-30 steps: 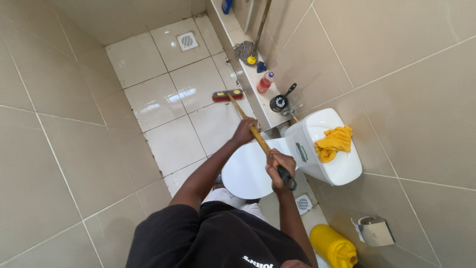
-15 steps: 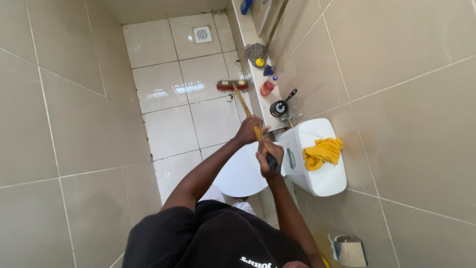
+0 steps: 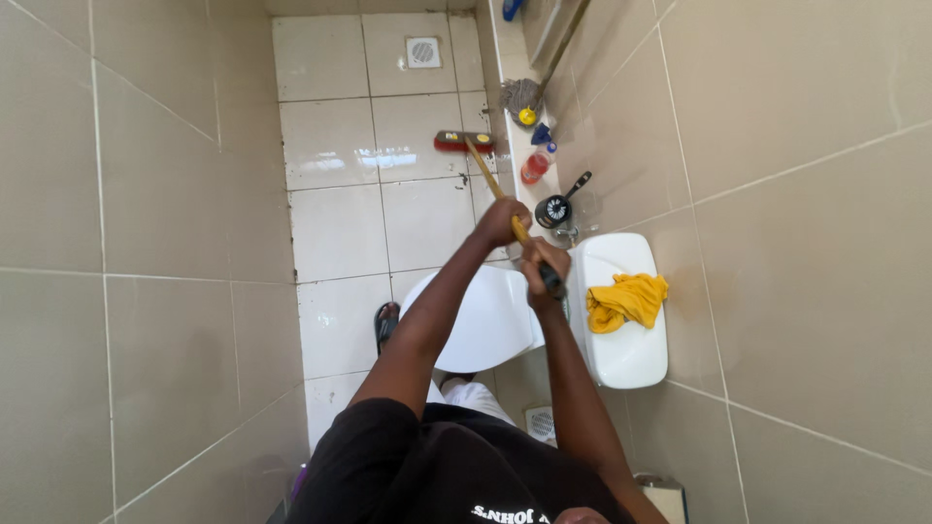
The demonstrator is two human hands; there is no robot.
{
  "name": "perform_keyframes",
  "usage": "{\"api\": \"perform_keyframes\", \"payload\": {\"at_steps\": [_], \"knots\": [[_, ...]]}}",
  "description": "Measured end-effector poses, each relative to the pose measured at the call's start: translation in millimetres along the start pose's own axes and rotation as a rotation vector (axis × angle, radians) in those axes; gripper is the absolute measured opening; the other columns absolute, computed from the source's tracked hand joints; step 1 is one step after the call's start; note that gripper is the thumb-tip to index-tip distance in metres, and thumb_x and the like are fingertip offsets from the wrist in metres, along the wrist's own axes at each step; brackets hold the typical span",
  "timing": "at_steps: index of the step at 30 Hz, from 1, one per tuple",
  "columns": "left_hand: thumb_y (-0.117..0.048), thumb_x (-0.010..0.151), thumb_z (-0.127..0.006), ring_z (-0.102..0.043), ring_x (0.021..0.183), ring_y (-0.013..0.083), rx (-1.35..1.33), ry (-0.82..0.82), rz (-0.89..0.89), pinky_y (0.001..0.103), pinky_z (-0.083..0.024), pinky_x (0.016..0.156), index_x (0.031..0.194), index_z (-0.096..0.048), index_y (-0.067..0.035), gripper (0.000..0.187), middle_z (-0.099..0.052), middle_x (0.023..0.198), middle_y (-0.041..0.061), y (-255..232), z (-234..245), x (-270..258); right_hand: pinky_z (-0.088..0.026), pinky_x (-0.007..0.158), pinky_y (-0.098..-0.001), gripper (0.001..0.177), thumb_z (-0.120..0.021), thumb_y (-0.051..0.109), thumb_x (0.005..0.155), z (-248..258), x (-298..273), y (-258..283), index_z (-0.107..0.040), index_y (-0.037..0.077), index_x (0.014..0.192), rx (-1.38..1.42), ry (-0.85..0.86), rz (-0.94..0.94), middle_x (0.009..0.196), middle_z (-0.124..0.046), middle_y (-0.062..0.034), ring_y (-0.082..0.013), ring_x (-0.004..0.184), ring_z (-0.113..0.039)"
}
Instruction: The person mops the bathroom floor using a long-handled mop. They move the mop back and forth across the tiled floor, covering areas around the toilet, sink, and buckets. The person occasionally adjusts their position to reach different sections of the floor.
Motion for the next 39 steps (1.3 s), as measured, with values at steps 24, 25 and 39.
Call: {"api": "perform_keyframes", "payload": {"at_steps": [24, 25, 39], "knots": [[-0.023, 0.076, -0.075, -0.067, 0.076, 0.0275, 0.451, -0.401, 0.866, 0.047, -0.044, 0.085, 0.066, -0.073, -0.014, 0.014, -0.071, 0.07, 0.008, 86, 161, -301, -0.034, 0.057, -0.0345, 0.028, -0.055, 0.012, 0.078, -123, 29, 23, -0.033, 0.01, 0.062, 0.738, 0.607, -0.25, 0.054, -0.035, -0.0019, -0.0153, 0.046, -0.031], [-0.022, 0.077, -0.074, -0.067, 0.077, 0.0277, 0.489, -0.452, 0.852, 0.046, -0.044, 0.086, 0.066, -0.073, -0.014, 0.014, -0.071, 0.071, 0.007, 95, 167, -286, -0.034, 0.058, -0.0341, 0.026, -0.054, 0.012, 0.082, -129, 40, 20, -0.035, 0.01, 0.064, 0.738, 0.586, -0.236, 0.055, -0.035, -0.0024, -0.0153, 0.047, -0.031], [-0.028, 0.091, -0.07, -0.064, 0.095, 0.0349, 0.317, -0.395, 0.947, 0.048, -0.047, 0.094, 0.082, -0.072, -0.01, 0.02, -0.071, 0.087, 0.013, 106, 177, -262, -0.026, 0.042, -0.0304, 0.035, -0.048, 0.007, 0.101, -141, 120, -93, -0.028, 0.016, 0.075, 0.686, -0.028, -0.463, 0.054, -0.024, 0.0028, -0.0106, 0.04, -0.02]]}}
Point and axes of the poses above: each hand's wrist, its own x-axis towards the middle knuckle, its own z-axis out of the back of the hand, y = z × x, the point moved 3 cm from there along x, towards the middle knuckle
